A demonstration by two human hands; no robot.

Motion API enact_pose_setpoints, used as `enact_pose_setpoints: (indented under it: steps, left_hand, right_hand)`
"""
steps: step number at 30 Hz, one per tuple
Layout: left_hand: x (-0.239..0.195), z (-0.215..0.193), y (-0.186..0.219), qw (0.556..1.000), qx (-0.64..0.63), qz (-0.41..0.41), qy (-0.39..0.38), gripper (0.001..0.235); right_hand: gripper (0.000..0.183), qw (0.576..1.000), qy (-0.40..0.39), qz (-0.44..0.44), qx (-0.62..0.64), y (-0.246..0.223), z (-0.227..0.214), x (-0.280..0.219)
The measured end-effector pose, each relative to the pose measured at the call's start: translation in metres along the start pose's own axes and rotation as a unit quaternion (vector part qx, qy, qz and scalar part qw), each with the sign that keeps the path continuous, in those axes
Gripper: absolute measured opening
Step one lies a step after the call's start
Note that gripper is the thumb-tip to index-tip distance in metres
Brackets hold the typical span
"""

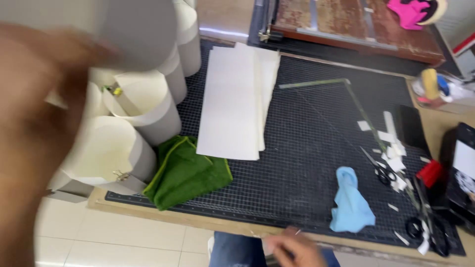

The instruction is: Assembling and finishing cylindrical paper containers using scissors and a brush

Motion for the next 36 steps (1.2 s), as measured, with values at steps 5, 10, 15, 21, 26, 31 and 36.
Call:
enact_pose_setpoints:
  steps: [5,10,15,21,26,31,36]
  left_hand:
    - [0.047,0.081,0.145,0.986,-0.123,0.109,0.012,0.028]
    - [0.053,0.169,0.258,0.977,-0.184,0.109,-0.012,0.026]
    - [0.046,0.244,0.333,0.970,-0.237,0.022,-0.040,0.044]
    - [0.063,0.280,0.364,0.882,-0.438,-0.143,-0.101,0.040]
    - [0.089,0.255,0.312,0.933,-0.339,-0.112,-0.044,0.024]
    - [0.102,0.273,0.263,0.941,-0.270,-0.128,-0.158,0.052]
    - [0.121,0.327,0.275,0.901,-0.361,-0.059,-0.234,0.072]
  right_hand:
    - [0.023,0.956,0.251,-0.105,-0.112,0.009,-0.099,0.008]
    - [0.046,0.889,0.365,-0.095,-0.259,0.076,-0.128,0.014]
    - [0.035,0.918,0.343,-0.070,-0.186,0.130,-0.145,0.020]
    - [0.033,0.829,0.503,-0.117,-0.214,0.126,-0.221,0.002]
    - [0.040,0.853,0.452,0.002,-0.260,0.161,-0.234,0.019]
    - [0.034,0.885,0.451,-0.056,-0.104,0.065,-0.226,0.002]
    - [0.048,0.964,0.240,-0.052,0.102,0.016,-0.188,0.038]
Point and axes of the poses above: each hand's wrist, its own x-axis towards the middle knuckle, its own z-axis out of the palm, y = z × x, the point moved 7 cm from there along x, towards the middle knuckle, and after that the axes turned 13 degrees about z, right-handed, at the moved point
